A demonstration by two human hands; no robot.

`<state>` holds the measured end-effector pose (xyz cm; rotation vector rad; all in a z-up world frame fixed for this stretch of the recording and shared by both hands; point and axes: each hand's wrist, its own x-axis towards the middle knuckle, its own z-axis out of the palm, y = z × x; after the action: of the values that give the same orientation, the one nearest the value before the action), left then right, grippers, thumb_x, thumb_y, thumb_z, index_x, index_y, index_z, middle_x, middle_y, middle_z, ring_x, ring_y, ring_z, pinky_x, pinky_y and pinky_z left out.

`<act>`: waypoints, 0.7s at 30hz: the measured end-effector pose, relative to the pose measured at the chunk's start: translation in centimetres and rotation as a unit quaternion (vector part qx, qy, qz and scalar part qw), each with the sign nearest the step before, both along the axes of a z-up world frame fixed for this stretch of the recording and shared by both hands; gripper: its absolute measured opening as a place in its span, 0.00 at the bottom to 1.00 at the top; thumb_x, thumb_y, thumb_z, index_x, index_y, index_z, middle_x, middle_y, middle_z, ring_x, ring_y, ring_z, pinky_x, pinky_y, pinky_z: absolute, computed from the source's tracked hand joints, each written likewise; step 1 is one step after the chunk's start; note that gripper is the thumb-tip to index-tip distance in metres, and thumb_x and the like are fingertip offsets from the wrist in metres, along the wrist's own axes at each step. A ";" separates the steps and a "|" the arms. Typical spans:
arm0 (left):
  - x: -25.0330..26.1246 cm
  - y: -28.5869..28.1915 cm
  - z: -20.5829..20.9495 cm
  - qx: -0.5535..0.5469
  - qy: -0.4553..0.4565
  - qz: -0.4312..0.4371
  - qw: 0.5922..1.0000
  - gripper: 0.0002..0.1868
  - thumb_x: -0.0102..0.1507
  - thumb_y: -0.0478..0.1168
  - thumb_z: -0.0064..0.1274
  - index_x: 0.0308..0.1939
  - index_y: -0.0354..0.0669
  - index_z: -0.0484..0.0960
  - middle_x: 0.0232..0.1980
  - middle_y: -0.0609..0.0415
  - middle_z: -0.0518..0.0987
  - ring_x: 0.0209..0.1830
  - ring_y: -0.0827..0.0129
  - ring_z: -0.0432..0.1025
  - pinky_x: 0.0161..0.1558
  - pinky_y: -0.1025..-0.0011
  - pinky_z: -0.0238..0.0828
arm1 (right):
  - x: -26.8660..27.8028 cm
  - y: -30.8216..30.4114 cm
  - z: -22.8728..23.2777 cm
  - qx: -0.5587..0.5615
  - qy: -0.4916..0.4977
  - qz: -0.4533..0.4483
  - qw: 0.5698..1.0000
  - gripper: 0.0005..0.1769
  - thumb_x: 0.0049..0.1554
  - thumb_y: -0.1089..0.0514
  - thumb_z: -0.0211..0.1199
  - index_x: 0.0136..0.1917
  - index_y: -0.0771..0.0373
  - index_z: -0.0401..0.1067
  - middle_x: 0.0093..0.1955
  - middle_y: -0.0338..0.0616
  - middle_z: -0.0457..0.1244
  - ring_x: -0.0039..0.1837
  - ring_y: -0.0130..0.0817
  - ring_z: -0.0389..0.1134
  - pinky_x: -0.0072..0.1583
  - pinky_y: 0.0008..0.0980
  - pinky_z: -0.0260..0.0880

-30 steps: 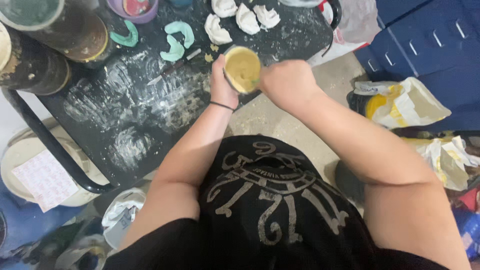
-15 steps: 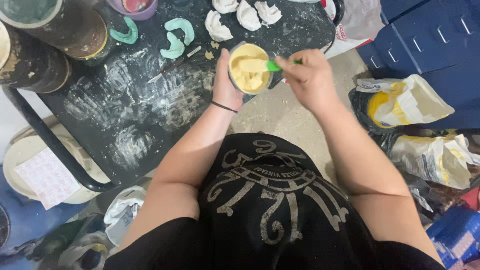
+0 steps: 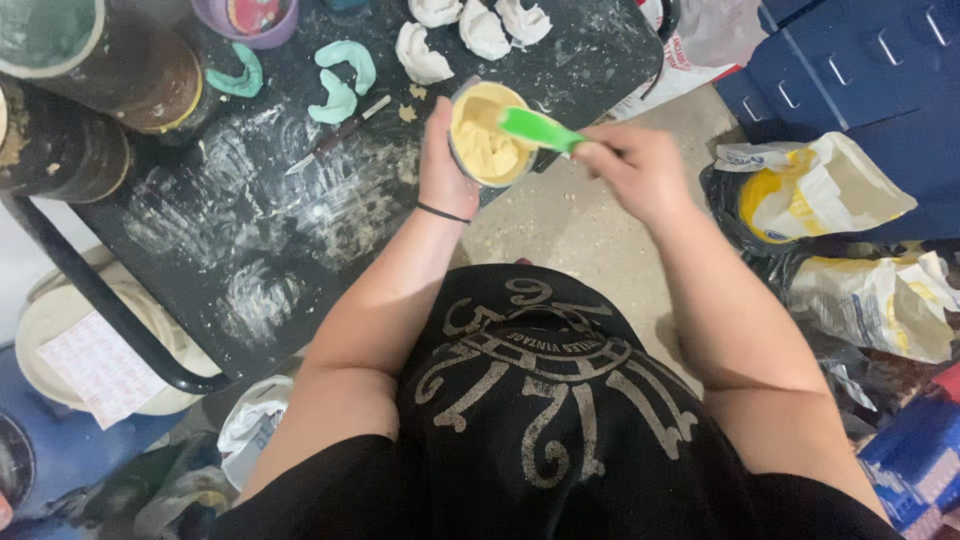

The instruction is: The person mixes a yellowish paste in a small container using a green spatula, then scoops portions into a red bowl. Later, they apply the paste onto a white curved object, spreading it evenly across the surface.

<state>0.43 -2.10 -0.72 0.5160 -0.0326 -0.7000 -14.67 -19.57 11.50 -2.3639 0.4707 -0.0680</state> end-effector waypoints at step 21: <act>-2.0 1.8 1.4 0.140 -0.078 0.066 0.985 0.32 0.76 0.59 0.37 0.74 0.42 0.68 0.74 0.34 0.69 0.78 0.43 0.60 0.79 0.47 0.52 | 1.0 4.2 -11.0 0.521 -0.068 -0.039 0.850 0.32 0.69 0.29 0.34 0.47 0.56 0.62 0.45 0.59 0.70 0.51 0.50 0.76 0.52 0.41 0.79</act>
<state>-1.58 -0.34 0.68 0.8350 -0.0469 -0.5358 -13.66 -15.42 0.48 -1.2541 0.3872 -0.0075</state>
